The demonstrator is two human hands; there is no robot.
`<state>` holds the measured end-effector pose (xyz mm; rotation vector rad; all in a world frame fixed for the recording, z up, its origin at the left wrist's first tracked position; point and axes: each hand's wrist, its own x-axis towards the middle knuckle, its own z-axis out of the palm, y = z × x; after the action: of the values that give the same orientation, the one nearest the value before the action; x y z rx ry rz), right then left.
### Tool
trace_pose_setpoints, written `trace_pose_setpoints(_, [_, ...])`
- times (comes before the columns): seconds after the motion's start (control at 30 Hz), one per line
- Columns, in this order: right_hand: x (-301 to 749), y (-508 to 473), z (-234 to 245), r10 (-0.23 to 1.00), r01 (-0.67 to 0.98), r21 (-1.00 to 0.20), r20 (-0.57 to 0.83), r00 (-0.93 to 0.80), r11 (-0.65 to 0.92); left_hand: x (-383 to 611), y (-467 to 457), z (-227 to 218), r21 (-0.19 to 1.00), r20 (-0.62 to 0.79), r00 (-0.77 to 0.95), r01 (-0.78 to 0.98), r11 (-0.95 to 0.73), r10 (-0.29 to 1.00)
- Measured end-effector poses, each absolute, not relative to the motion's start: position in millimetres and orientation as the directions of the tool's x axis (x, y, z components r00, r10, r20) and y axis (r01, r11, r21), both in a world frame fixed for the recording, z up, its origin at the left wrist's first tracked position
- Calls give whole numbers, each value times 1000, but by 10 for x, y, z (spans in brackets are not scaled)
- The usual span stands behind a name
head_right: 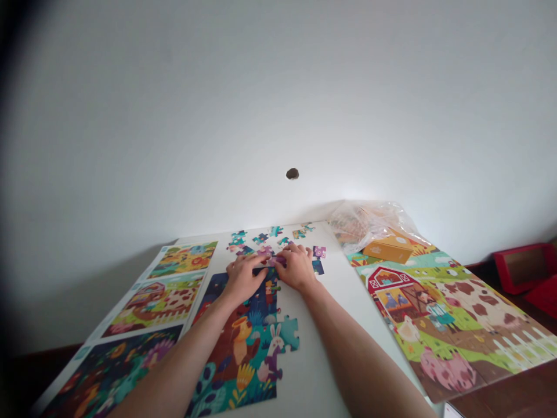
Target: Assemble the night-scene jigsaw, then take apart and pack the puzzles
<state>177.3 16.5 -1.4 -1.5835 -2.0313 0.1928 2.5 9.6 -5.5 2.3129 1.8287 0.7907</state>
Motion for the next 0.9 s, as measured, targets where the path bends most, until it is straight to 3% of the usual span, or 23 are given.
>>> trace_pose_setpoints(0.1, [1756,154,-26,930,866,-396,319,-181,304,29,77,-38,339,321,172,898,-282,931])
trace_pose_setpoints(0.37, [1805,210,-72,959,923,-365,284,-17,124,26,88,-62,341,305,161,902,-266,939])
trace_pose_setpoints(0.57, [1816,238,-97,962,918,-321,218,-167,232,16,92,-67,343,320,176,894,-287,931])
trace_pose_setpoints(0.9, [1813,246,-85,953,907,-346,264,-149,238,27,91,-66,324,321,179,902,-285,930])
